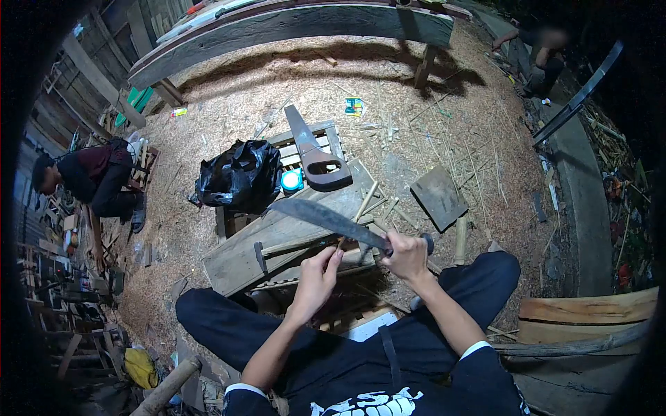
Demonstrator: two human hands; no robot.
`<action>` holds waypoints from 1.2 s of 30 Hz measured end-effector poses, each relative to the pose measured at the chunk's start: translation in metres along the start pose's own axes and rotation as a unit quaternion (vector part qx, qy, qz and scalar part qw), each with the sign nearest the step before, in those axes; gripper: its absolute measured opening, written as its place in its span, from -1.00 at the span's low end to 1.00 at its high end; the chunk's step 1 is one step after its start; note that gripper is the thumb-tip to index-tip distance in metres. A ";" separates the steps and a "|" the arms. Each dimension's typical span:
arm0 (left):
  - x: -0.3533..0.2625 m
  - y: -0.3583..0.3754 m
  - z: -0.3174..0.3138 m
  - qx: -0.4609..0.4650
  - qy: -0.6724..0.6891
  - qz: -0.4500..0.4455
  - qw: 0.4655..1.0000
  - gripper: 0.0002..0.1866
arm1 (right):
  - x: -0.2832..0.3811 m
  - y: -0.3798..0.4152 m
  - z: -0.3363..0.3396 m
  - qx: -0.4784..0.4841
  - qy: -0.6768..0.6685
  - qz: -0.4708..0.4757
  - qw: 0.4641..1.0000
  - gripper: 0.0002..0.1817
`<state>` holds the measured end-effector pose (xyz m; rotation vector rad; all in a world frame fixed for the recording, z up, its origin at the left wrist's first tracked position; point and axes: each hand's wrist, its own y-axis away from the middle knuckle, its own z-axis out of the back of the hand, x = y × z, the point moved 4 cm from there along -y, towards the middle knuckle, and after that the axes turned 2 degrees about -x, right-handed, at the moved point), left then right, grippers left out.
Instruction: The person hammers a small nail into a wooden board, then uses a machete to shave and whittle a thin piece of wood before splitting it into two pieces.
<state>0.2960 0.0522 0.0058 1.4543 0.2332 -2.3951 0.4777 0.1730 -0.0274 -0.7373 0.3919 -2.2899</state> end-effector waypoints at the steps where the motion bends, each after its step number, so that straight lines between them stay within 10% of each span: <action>1: 0.008 0.000 -0.006 -0.014 -0.009 -0.009 1.000 -0.75 | 0.005 0.006 -0.007 0.026 -0.006 0.012 1.000 -0.82; 36: 0.008 0.021 -0.010 -0.094 -0.019 0.001 0.995 -0.74 | -0.028 -0.010 0.005 0.002 0.080 -0.060 0.995 -0.80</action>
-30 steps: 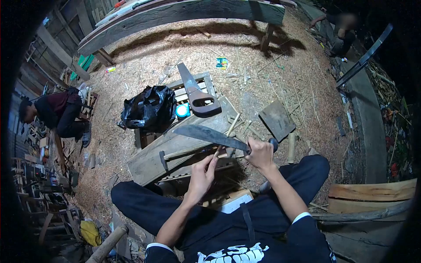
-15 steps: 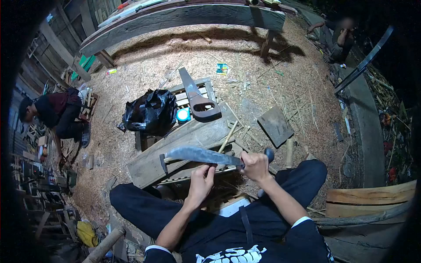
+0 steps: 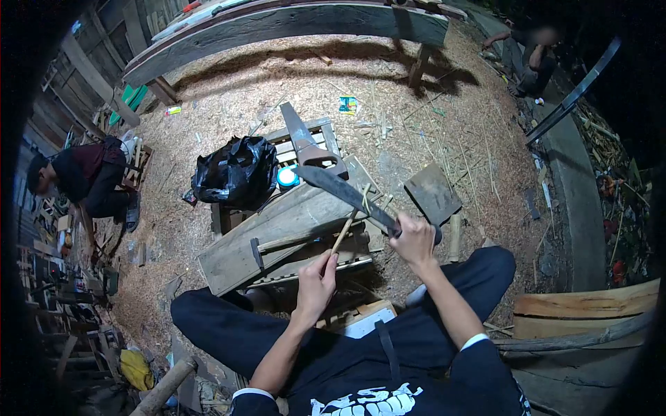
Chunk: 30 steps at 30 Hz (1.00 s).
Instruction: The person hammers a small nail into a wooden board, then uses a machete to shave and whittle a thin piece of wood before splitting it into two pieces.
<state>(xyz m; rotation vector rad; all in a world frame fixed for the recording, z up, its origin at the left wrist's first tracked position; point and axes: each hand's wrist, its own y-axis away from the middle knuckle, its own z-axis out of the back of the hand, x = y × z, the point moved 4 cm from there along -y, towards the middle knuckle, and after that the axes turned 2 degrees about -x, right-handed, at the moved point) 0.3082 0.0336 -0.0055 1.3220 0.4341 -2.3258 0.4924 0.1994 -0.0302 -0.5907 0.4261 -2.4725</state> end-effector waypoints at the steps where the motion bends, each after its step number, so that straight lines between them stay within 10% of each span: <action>1: 0.004 0.001 -0.001 -0.015 0.009 -0.020 1.000 -0.75 | 0.003 0.003 0.006 0.018 0.017 -0.001 1.000 -0.80; 5: 0.013 0.002 0.000 0.000 -0.010 -0.047 0.999 -0.77 | 0.021 0.023 0.009 0.021 -0.049 0.114 0.992 -0.80; 14: 0.014 0.002 -0.006 -0.034 0.033 -0.065 0.997 -0.76 | 0.003 0.009 0.007 -0.001 0.021 0.012 1.000 -0.81; 18: 0.018 0.001 -0.002 0.051 -0.034 0.001 0.998 -0.76 | 0.012 0.020 0.003 -0.012 -0.048 0.144 0.988 -0.87; 23: 0.014 0.014 0.003 -0.012 0.017 -0.007 1.000 -0.76 | -0.044 -0.021 0.008 0.002 0.067 -0.126 0.990 -0.86; 30: 0.028 0.001 0.000 0.048 0.186 0.064 0.979 -0.65 | -0.027 0.001 0.023 0.010 -0.045 -0.188 0.981 -0.82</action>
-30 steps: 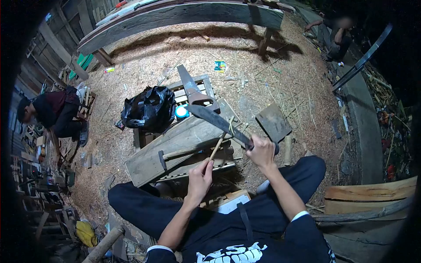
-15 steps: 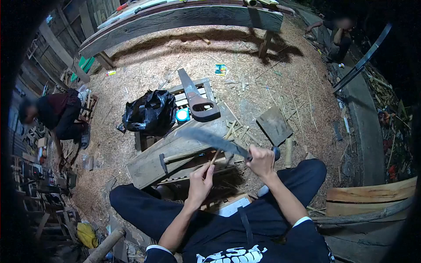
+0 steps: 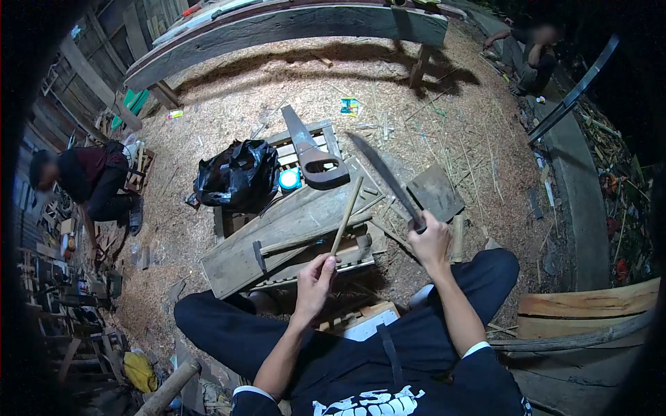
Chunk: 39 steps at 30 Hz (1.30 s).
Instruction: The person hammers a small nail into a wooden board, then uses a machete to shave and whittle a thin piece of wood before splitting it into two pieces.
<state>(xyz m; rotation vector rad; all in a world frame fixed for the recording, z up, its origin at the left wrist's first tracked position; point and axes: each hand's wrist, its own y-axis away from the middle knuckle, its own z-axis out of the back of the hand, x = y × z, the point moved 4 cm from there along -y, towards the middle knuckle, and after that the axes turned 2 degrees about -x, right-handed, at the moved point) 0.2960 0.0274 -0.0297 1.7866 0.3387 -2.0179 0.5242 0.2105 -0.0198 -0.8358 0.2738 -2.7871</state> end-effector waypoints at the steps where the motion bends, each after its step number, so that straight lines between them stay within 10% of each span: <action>1: -0.001 0.001 0.000 0.016 0.053 0.053 0.997 -0.67 | 0.006 -0.001 0.006 -0.024 -0.023 -0.010 0.999 -0.82; 16: 0.014 0.002 -0.008 0.019 0.103 0.094 0.990 -0.71 | 0.044 0.048 -0.014 0.050 -0.046 0.226 0.972 -0.79; 20: -0.002 0.005 -0.001 -0.055 -0.158 -0.051 0.985 -0.76 | 0.046 0.053 -0.020 0.065 -0.056 0.265 0.961 -0.83; 22: -0.006 0.005 -0.004 -0.058 -0.197 -0.043 0.978 -0.79 | 0.039 0.043 -0.026 0.049 -0.030 0.251 0.966 -0.83; 24: -0.017 0.009 -0.008 -0.136 -0.176 -0.219 0.950 -0.79 | 0.033 0.022 -0.023 0.034 0.027 0.182 0.982 -0.81; 39: -0.001 0.005 0.012 -0.043 -0.057 0.005 0.997 -0.61 | 0.012 0.011 -0.015 0.050 -0.007 0.014 0.999 -0.81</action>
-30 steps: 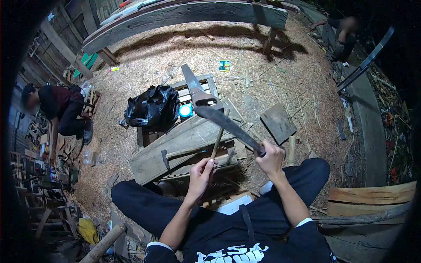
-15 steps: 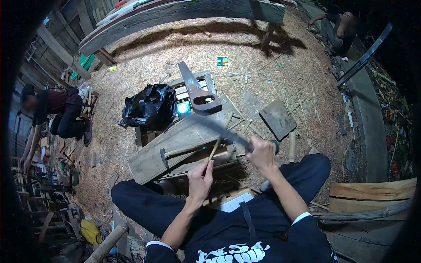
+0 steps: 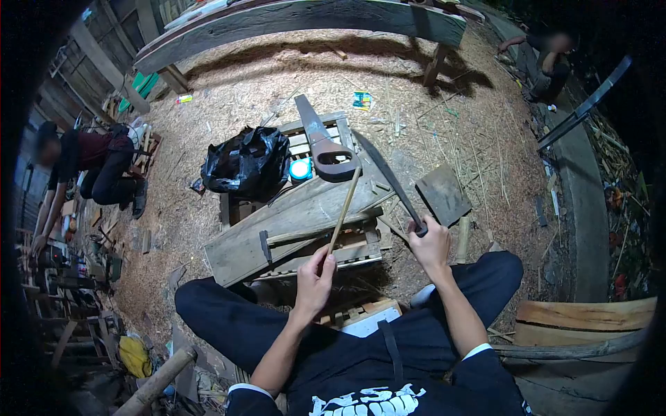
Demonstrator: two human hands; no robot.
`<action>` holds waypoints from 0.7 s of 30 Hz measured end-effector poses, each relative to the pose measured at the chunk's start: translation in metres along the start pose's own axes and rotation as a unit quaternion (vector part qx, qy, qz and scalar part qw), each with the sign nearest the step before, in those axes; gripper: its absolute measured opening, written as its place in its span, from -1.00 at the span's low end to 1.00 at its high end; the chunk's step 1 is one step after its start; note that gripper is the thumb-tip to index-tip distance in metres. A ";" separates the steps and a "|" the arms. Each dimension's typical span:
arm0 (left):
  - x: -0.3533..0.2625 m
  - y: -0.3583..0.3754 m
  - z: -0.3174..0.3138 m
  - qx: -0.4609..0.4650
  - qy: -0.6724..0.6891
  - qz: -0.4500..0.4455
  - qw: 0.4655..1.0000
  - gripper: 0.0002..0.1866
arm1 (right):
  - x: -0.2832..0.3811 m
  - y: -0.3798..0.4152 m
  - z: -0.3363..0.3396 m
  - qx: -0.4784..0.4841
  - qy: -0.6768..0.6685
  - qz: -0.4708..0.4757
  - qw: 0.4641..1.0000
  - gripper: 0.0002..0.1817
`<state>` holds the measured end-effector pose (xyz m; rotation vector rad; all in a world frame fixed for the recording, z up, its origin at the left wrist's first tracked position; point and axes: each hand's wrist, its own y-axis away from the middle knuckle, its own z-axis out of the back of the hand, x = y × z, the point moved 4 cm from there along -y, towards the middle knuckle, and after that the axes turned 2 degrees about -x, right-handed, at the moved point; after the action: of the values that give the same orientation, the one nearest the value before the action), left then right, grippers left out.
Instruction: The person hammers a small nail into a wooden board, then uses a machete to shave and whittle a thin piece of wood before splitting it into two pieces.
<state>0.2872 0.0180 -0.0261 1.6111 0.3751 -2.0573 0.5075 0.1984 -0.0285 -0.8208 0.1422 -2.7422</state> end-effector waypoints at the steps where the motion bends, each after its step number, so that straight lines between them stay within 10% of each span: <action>1: -0.005 -0.002 0.000 -0.003 0.002 0.000 1.000 -0.61 | -0.001 0.001 0.003 -0.016 -0.018 -0.015 1.000 -0.81; 13: -0.011 0.002 -0.020 0.006 -0.169 -0.072 0.983 -0.82 | 0.052 0.043 -0.023 0.036 -0.039 0.231 0.972 -0.81; 21: -0.025 -0.001 -0.023 -0.009 -0.184 -0.111 0.977 -0.80 | 0.037 0.022 -0.028 0.015 -0.024 0.235 0.971 -0.82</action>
<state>0.3104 0.0362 -0.0083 1.1837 0.4519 -2.4529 0.4673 0.1667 -0.0360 -0.7340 0.2507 -2.2723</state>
